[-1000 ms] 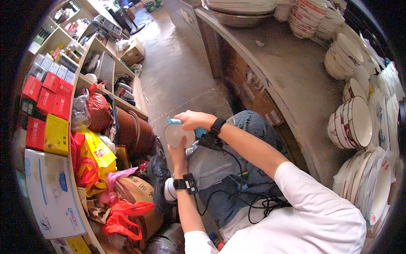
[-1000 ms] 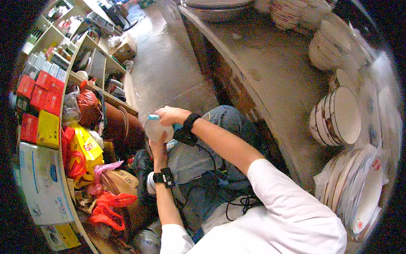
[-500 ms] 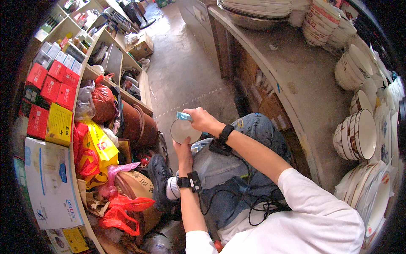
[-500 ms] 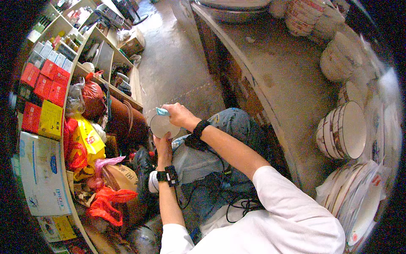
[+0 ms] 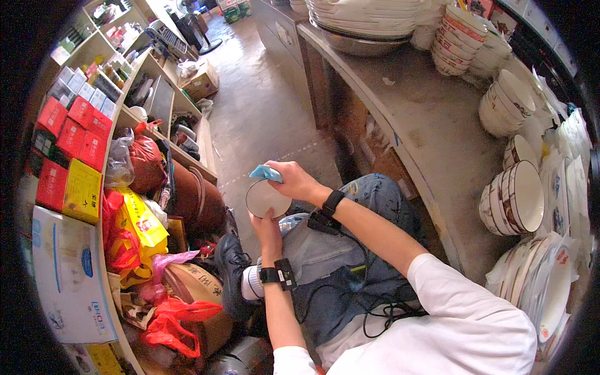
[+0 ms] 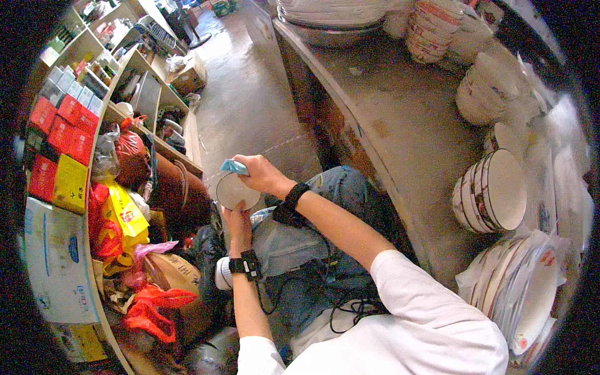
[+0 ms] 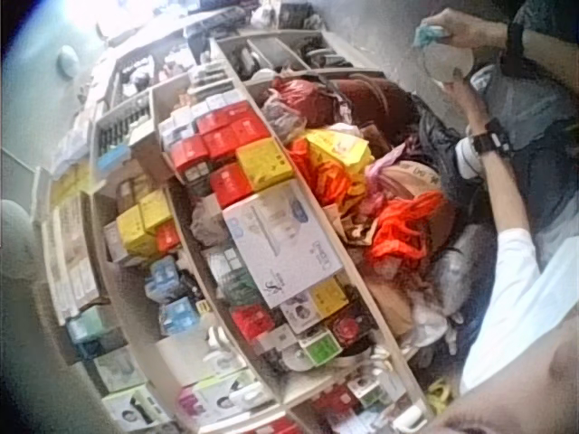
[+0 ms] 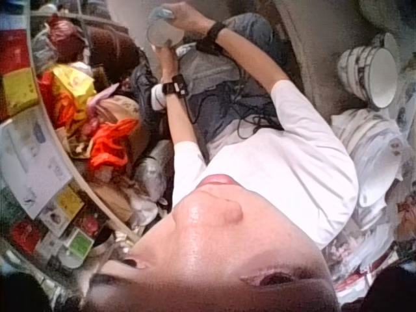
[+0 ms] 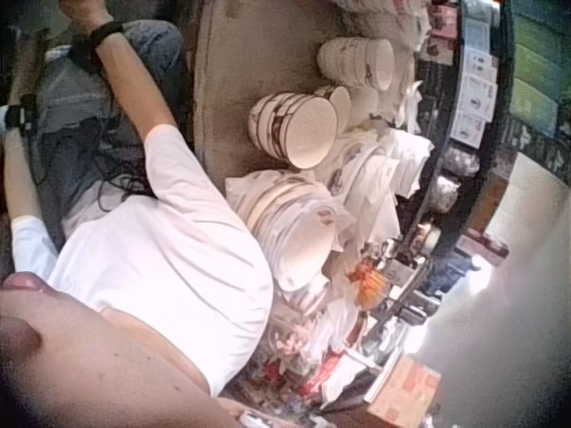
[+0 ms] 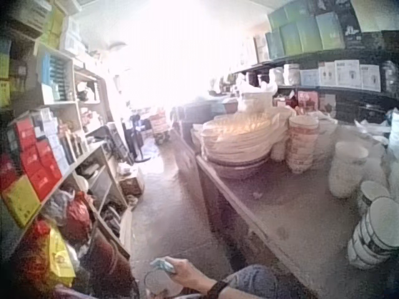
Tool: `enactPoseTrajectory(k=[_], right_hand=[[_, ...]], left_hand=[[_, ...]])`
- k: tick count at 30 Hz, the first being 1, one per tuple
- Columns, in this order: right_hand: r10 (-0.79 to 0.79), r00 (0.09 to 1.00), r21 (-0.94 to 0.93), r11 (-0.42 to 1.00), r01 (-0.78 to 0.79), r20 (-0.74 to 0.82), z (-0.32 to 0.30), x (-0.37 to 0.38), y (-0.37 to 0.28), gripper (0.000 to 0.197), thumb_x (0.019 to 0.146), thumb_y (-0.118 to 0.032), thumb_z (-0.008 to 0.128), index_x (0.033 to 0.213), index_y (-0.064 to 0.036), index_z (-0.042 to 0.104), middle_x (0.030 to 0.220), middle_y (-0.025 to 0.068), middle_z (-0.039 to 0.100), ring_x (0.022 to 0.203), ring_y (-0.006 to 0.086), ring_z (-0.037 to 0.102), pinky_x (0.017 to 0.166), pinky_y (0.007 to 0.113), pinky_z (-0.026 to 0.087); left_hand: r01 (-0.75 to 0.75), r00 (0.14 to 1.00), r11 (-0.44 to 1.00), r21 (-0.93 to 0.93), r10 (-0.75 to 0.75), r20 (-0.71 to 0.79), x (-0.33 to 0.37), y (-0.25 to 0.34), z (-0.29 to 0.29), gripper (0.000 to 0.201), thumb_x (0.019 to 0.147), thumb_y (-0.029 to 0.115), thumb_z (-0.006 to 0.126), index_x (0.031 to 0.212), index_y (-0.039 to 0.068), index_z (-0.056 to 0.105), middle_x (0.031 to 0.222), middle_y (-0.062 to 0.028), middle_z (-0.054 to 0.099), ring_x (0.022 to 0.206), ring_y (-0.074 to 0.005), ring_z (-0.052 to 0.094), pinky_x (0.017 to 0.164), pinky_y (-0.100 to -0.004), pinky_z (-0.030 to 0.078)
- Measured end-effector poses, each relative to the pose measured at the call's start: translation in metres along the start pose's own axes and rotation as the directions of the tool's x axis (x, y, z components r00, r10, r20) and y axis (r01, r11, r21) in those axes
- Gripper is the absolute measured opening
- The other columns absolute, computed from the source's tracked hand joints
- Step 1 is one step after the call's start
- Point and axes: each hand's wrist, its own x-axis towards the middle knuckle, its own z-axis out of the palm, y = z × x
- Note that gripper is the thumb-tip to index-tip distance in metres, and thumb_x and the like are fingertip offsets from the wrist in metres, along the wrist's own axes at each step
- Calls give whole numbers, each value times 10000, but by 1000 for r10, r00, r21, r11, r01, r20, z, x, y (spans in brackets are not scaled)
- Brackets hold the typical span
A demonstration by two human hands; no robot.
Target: The person cleans bowls with a cloth.
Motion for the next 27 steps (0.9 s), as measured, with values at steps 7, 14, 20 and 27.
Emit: enactPoseTrajectory(k=[7,14,20,27], right_hand=[[-78,996,-122,989,84,49,-14,-9,31,339,789,-51,658,1126,-34,629,1032,221,666,966,364,655,825,409,521],[194,967,-18,981,-194,164,-31,-14,29,424,830,-130,642,1247,-59,613,1125,192,687,1030,368,654,897,403,518],[271,929,63,954,-295,252,-32,-12,35,376,948,-308,612,1246,-79,607,1116,187,689,1008,307,669,869,400,515],[293,900,184,913,-364,324,-21,-10,17,488,990,-448,549,1300,-72,559,1263,139,630,1153,231,583,988,361,440]], left_hand=[[21,999,1000,4,-21,49,-4,-5,25,610,784,-74,559,1358,42,390,1302,-154,531,1182,-321,564,912,-447,552],[15,997,999,44,-18,69,-7,-10,31,599,799,-89,511,1353,90,373,1275,-129,504,1169,-279,558,935,-403,530],[54,997,998,19,-53,-56,-3,-22,31,587,845,-26,565,1388,69,366,1313,-151,504,1178,-320,561,916,-454,550],[108,993,994,-25,-109,-49,2,-23,12,599,828,-2,605,1390,54,405,1310,-150,535,1133,-342,599,898,-471,565]])
